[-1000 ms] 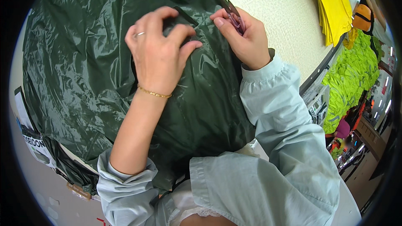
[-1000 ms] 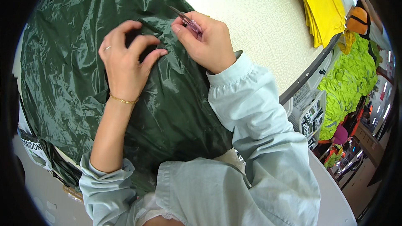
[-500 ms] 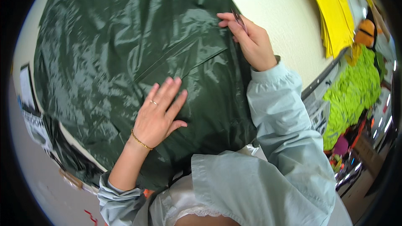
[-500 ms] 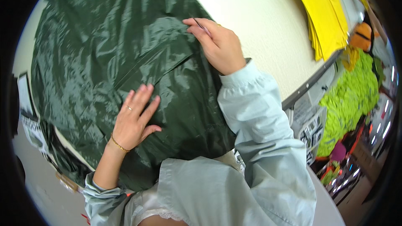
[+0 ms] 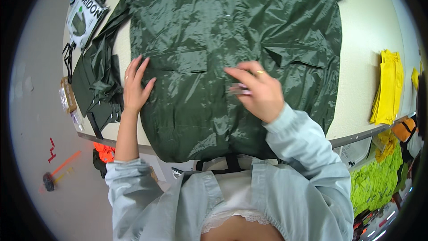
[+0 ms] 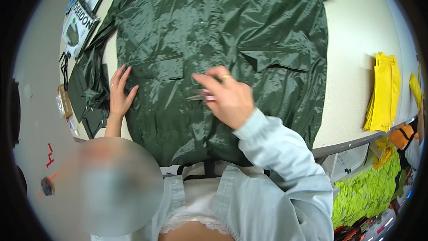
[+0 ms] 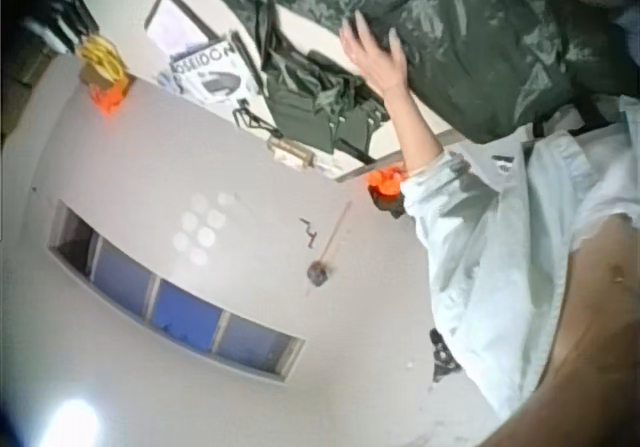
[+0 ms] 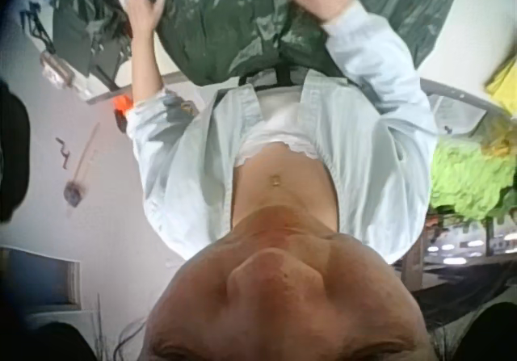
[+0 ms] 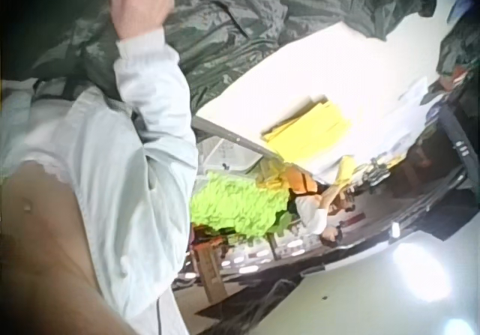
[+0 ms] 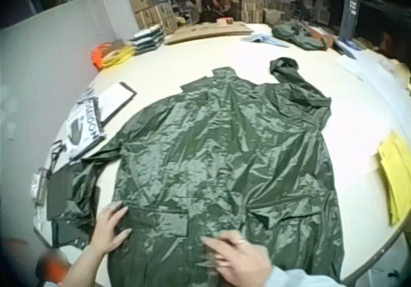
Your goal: The person uses a seam ripper to cut and remove excess fabric from the seams and edges of a dark green jacket. They repeatedly lift, turn, and smooth the jacket on a table while working on different sections.
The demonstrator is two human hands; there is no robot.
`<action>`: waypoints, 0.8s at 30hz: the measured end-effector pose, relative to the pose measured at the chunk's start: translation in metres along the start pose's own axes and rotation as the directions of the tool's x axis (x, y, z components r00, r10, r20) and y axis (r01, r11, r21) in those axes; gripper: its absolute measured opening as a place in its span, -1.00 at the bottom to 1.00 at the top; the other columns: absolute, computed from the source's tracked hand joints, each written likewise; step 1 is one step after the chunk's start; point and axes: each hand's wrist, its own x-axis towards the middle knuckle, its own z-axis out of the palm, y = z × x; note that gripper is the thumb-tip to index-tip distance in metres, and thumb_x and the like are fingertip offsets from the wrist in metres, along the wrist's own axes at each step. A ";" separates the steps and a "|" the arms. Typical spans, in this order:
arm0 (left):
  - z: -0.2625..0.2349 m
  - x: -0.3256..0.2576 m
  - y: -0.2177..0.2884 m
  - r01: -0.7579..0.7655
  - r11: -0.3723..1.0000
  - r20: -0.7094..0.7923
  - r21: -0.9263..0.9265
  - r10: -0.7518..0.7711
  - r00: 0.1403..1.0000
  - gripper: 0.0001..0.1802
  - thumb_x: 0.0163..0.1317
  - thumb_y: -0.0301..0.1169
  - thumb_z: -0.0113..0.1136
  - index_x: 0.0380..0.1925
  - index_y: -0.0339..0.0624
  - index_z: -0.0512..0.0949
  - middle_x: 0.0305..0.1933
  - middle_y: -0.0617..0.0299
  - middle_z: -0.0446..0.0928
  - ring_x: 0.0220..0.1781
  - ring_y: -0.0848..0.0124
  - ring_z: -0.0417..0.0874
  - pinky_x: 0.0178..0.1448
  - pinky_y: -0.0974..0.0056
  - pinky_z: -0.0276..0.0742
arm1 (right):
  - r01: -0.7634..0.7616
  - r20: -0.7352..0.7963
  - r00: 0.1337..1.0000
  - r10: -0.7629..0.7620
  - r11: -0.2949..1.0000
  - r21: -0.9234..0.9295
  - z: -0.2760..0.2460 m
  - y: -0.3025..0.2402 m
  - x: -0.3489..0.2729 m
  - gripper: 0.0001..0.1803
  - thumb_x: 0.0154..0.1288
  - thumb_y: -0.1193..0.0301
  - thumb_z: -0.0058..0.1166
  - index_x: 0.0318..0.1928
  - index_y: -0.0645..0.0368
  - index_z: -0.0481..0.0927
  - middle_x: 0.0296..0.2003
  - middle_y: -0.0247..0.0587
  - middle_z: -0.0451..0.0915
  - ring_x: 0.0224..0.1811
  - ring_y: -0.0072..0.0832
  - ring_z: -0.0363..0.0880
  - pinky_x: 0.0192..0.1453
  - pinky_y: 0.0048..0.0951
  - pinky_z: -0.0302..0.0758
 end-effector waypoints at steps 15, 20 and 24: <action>0.008 0.069 -0.075 0.319 0.664 0.293 -0.676 -0.156 0.943 -0.81 0.27 -0.35 0.14 -0.22 -0.23 0.51 -0.54 0.49 0.41 -0.44 0.74 0.36 -0.44 0.55 0.33 | -0.454 -0.079 0.852 0.518 0.804 0.384 0.098 0.044 0.106 -0.75 0.17 0.37 0.19 -0.27 0.33 0.58 -0.47 -0.34 0.60 -0.44 -0.66 0.46 -0.30 -0.57 0.41; -0.012 0.091 -0.076 0.349 0.649 0.419 -0.676 -0.051 0.906 -0.75 0.24 -0.23 0.17 -0.24 -0.18 0.54 -0.54 0.53 0.43 -0.51 0.73 0.38 -0.50 0.58 0.29 | -0.525 -0.142 0.765 0.628 0.736 0.427 0.101 0.036 0.108 -0.77 0.15 0.35 0.22 -0.27 0.26 0.62 -0.55 -0.49 0.50 -0.55 -0.74 0.36 -0.49 -0.61 0.34; -0.019 0.103 -0.077 0.289 0.652 0.431 -0.701 0.065 0.900 -0.73 0.20 -0.19 0.22 -0.34 -0.18 0.56 -0.59 0.53 0.42 -0.55 0.73 0.36 -0.51 0.57 0.23 | -0.496 -0.288 0.805 0.518 0.855 0.151 0.101 0.034 0.103 -0.71 0.13 0.30 0.23 -0.20 0.23 0.59 -0.53 -0.42 0.50 -0.52 -0.64 0.39 -0.45 -0.55 0.37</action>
